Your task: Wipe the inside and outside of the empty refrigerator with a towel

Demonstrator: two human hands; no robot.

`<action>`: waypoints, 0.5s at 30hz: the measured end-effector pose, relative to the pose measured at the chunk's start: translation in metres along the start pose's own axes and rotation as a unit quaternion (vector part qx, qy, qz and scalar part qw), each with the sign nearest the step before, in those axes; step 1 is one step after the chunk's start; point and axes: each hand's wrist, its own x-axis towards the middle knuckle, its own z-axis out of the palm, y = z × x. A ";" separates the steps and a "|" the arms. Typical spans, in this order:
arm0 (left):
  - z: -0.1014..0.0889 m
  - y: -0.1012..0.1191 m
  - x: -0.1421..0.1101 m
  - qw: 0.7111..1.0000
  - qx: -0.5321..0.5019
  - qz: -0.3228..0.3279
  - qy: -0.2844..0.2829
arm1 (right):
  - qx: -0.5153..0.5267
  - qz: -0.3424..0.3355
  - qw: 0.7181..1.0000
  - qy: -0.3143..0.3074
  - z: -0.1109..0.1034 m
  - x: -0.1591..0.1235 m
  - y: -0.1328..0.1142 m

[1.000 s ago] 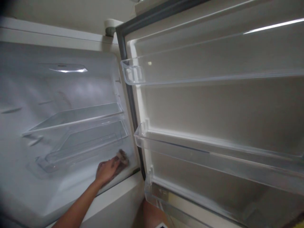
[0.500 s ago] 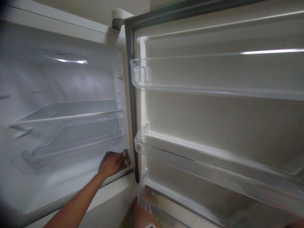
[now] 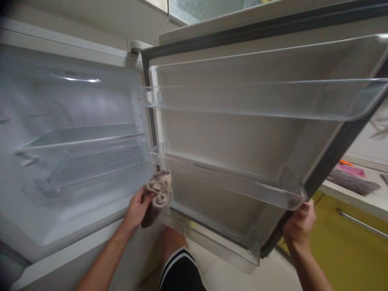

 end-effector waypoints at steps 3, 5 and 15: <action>0.021 0.032 -0.004 0.981 0.091 0.068 -0.154 | 0.034 0.005 0.999 -0.020 -0.009 0.000 -0.001; 0.033 0.044 -0.005 0.956 0.167 0.085 -0.227 | 0.017 0.016 0.999 -0.036 -0.010 -0.004 -0.005; 0.105 0.112 -0.019 0.866 0.353 0.117 -0.335 | 0.019 0.021 0.999 -0.045 -0.014 -0.015 -0.028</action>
